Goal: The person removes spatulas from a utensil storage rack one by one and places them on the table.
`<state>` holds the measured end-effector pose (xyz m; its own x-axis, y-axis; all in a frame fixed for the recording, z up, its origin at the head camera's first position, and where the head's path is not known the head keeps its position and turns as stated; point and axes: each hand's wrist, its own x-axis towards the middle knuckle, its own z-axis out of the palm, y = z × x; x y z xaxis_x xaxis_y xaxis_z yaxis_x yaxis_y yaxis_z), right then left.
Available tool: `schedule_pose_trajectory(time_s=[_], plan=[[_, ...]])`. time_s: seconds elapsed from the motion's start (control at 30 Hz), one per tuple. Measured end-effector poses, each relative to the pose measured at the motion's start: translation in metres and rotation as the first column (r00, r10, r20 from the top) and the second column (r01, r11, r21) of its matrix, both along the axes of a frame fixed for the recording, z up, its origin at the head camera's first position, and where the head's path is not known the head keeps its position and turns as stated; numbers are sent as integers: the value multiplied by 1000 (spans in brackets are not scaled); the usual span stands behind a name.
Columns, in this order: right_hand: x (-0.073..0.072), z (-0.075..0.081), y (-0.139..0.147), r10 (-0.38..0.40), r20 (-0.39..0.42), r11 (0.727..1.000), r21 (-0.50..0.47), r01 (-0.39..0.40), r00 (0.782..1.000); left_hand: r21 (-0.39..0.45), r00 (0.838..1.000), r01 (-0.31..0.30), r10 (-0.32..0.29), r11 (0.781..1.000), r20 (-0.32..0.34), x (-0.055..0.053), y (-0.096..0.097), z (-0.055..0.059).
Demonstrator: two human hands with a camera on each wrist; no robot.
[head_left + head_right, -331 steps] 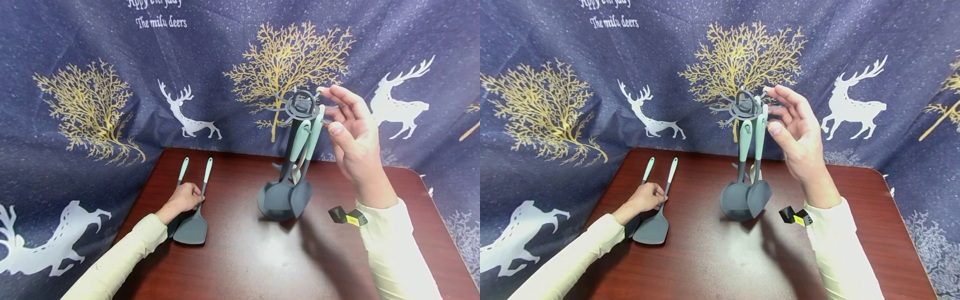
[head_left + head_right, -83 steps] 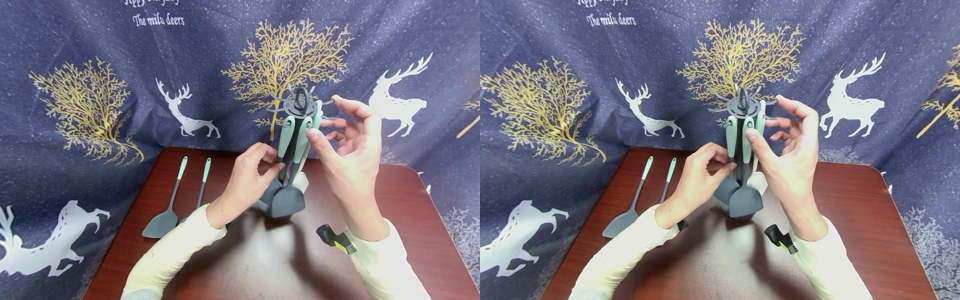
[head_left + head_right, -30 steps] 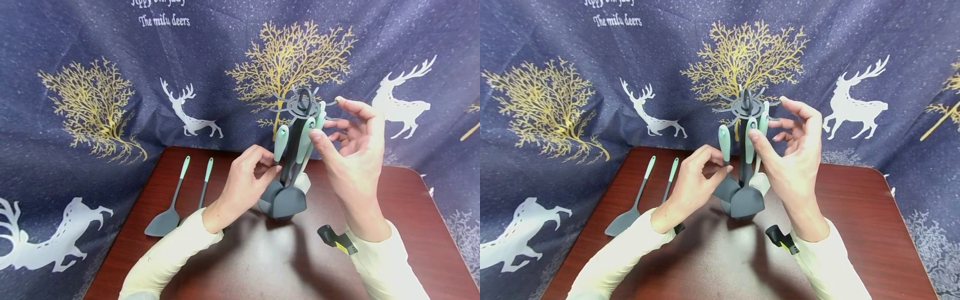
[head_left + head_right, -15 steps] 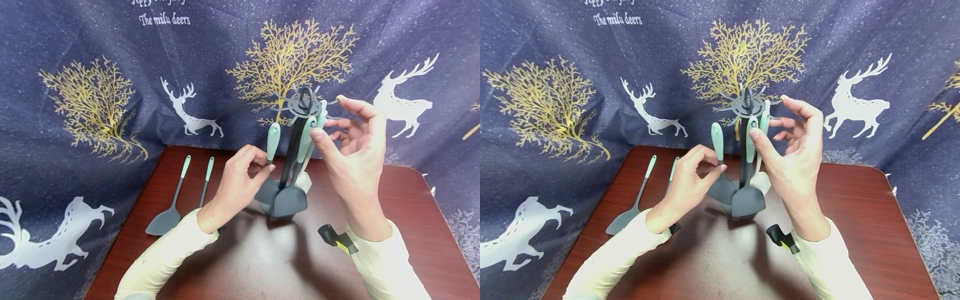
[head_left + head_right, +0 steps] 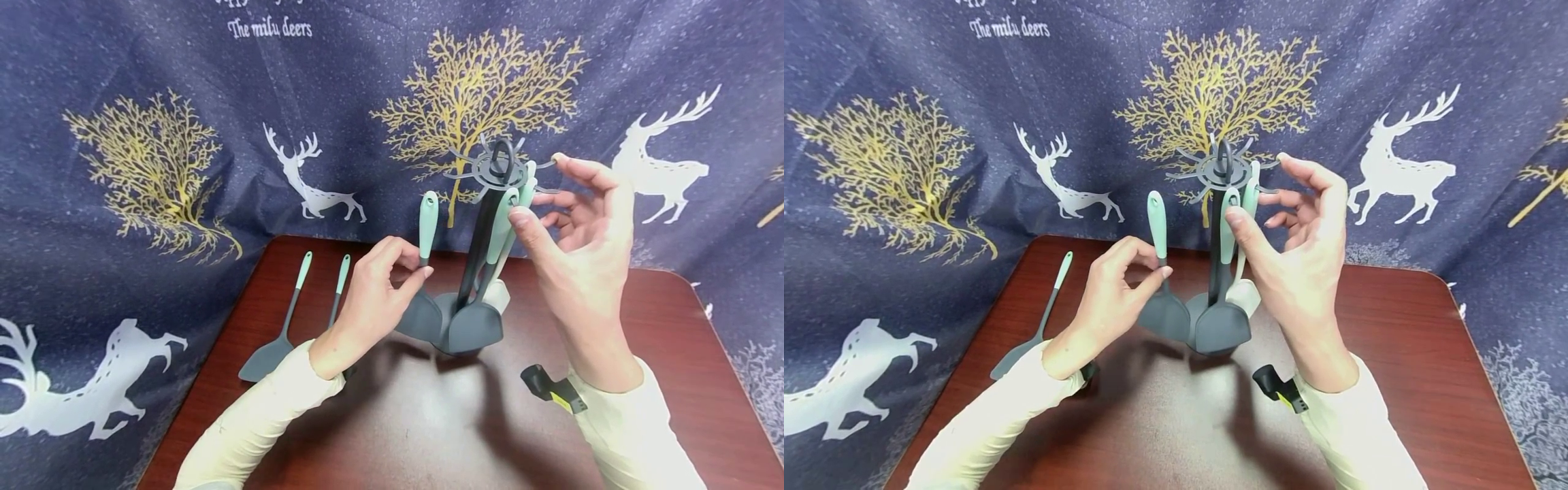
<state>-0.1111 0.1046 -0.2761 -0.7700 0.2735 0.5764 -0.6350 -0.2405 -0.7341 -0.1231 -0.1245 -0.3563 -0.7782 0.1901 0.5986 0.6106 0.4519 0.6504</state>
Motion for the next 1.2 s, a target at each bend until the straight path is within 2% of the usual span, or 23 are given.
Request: schedule_pose_trajectory(time_s=[0.17, 0.47, 0.8, 1.07, 1.2], plan=[[0, 0, 0, 4, 6, 1000, -7, -4, 1000, -15, 1000, -18, 18, 1000, 20, -1, -6, -1], [1, 0, -1, 9, 4, 1000, -8, -9, 1000, 8, 986, -27, 25, 1000, 168, 0, -19, -6], [0, -1, 0, 2, -8, 1000, 22, -2, 1000, -35, 972, -70, 76, 997, 220, 0, -30, -9], [0, -1, 0, 3, -13, 1000, 28, -2, 1000, -69, 949, -94, 111, 993, 294, 0, -37, -14], [0, -1, 0, 0, -18, 999, 33, 0, 1000, -78, 945, -93, 113, 993, 308, -1, -41, -19]])
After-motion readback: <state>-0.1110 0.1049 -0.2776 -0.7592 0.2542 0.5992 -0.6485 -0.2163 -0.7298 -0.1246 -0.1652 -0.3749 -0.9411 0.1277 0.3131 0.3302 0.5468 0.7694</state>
